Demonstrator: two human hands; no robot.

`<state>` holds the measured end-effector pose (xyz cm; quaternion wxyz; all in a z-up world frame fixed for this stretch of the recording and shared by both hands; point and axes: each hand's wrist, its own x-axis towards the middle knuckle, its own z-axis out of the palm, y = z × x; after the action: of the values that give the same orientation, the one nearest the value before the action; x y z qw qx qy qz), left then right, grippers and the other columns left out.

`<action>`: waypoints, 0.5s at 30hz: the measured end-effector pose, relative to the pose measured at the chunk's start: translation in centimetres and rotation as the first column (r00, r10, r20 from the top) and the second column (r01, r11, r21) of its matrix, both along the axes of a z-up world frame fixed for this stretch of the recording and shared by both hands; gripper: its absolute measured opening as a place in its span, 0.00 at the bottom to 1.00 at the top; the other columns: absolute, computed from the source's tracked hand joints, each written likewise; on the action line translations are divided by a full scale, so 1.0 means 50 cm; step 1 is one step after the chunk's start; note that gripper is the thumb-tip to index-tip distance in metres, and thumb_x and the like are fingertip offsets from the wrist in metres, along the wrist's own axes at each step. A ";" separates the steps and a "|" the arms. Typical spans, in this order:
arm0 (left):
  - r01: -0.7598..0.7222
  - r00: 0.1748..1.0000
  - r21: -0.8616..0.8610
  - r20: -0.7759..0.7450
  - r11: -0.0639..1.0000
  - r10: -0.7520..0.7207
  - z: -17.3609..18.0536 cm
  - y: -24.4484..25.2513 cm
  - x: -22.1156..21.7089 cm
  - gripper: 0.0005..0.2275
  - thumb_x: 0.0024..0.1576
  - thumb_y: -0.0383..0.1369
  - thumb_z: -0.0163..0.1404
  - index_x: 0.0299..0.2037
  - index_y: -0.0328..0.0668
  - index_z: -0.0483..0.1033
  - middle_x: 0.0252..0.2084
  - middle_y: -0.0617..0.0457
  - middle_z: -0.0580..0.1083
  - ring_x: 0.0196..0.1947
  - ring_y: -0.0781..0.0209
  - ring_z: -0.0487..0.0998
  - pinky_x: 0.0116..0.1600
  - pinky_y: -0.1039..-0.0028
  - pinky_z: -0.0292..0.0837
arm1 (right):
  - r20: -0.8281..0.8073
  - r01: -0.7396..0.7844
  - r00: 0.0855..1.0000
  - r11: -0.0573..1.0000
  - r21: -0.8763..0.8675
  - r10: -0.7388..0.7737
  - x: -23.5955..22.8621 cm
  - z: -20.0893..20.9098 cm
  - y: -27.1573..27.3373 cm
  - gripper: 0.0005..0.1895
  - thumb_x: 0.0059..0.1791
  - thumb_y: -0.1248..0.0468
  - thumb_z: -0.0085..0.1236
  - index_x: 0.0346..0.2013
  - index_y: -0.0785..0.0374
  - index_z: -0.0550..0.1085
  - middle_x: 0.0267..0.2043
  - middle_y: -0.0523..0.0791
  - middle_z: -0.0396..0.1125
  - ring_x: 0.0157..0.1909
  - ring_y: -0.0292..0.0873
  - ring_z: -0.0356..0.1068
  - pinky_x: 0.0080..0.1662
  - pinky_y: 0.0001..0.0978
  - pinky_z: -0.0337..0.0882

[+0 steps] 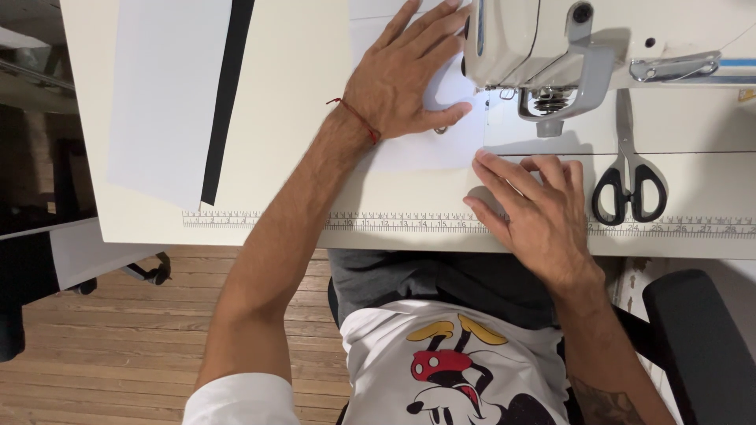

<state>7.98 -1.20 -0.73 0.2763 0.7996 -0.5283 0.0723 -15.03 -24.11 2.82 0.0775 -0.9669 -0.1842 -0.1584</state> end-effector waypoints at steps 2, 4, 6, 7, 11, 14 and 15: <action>-0.011 1.000 0.015 0.009 1.000 0.011 -0.006 0.000 0.006 0.29 0.75 0.55 0.59 0.66 0.32 0.78 0.81 0.39 0.69 0.84 0.37 0.67 0.87 0.39 0.49 | 0.002 0.008 1.000 1.000 -0.005 -0.008 0.005 0.002 0.001 0.22 0.61 0.43 0.77 0.63 0.51 0.89 0.71 0.29 0.80 0.53 0.46 0.67 0.53 0.45 0.65; -0.022 1.000 0.030 0.016 0.999 0.021 -0.008 -0.001 0.012 0.27 0.75 0.54 0.62 0.65 0.33 0.78 0.82 0.39 0.68 0.83 0.36 0.68 0.87 0.39 0.51 | 0.001 0.016 1.000 1.000 -0.009 -0.016 0.010 0.003 0.002 0.22 0.61 0.43 0.77 0.62 0.51 0.89 0.71 0.29 0.80 0.54 0.46 0.67 0.54 0.45 0.65; -0.029 0.997 0.026 0.074 0.999 0.027 -0.008 -0.002 0.018 0.27 0.72 0.53 0.66 0.61 0.33 0.78 0.79 0.41 0.70 0.79 0.36 0.73 0.84 0.40 0.58 | 0.010 0.026 1.000 0.999 -0.026 -0.026 0.014 0.002 0.001 0.22 0.61 0.42 0.76 0.63 0.50 0.89 0.71 0.28 0.80 0.53 0.47 0.67 0.54 0.45 0.65; -0.028 0.997 0.026 0.074 0.999 0.026 -0.002 -0.004 0.020 0.27 0.72 0.53 0.66 0.61 0.33 0.78 0.79 0.41 0.70 0.79 0.36 0.73 0.84 0.40 0.58 | 0.010 0.028 1.000 0.999 -0.026 -0.028 0.017 0.004 0.002 0.22 0.61 0.42 0.76 0.63 0.50 0.89 0.71 0.28 0.80 0.53 0.47 0.67 0.54 0.45 0.65; -0.030 0.997 -0.007 0.076 1.000 0.030 0.012 -0.006 0.027 0.27 0.73 0.54 0.61 0.62 0.33 0.77 0.74 0.40 0.74 0.70 0.36 0.79 0.76 0.44 0.66 | 0.002 0.045 0.999 0.997 -0.059 -0.045 0.025 0.012 0.006 0.22 0.62 0.41 0.75 0.63 0.50 0.89 0.73 0.28 0.79 0.55 0.46 0.67 0.54 0.44 0.64; -0.038 0.996 0.008 0.087 0.999 0.038 0.009 -0.007 0.036 0.29 0.75 0.56 0.60 0.66 0.34 0.77 0.74 0.43 0.74 0.70 0.38 0.80 0.73 0.48 0.69 | -0.009 0.063 0.998 0.995 -0.082 -0.064 0.031 0.014 0.008 0.23 0.62 0.40 0.73 0.65 0.49 0.89 0.74 0.28 0.78 0.56 0.46 0.68 0.53 0.43 0.63; -0.047 0.995 0.011 0.094 0.999 0.046 0.007 -0.008 0.040 0.30 0.74 0.57 0.61 0.68 0.34 0.77 0.74 0.44 0.75 0.69 0.39 0.80 0.70 0.50 0.71 | -0.016 0.071 0.997 0.994 -0.086 -0.073 0.033 0.014 0.009 0.23 0.62 0.40 0.72 0.65 0.49 0.89 0.74 0.27 0.77 0.56 0.46 0.68 0.53 0.43 0.63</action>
<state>9.96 -1.59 -0.39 0.2442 0.8092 -0.5223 0.1125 -13.37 -23.66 3.52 0.0322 -0.9769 -0.1551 -0.1437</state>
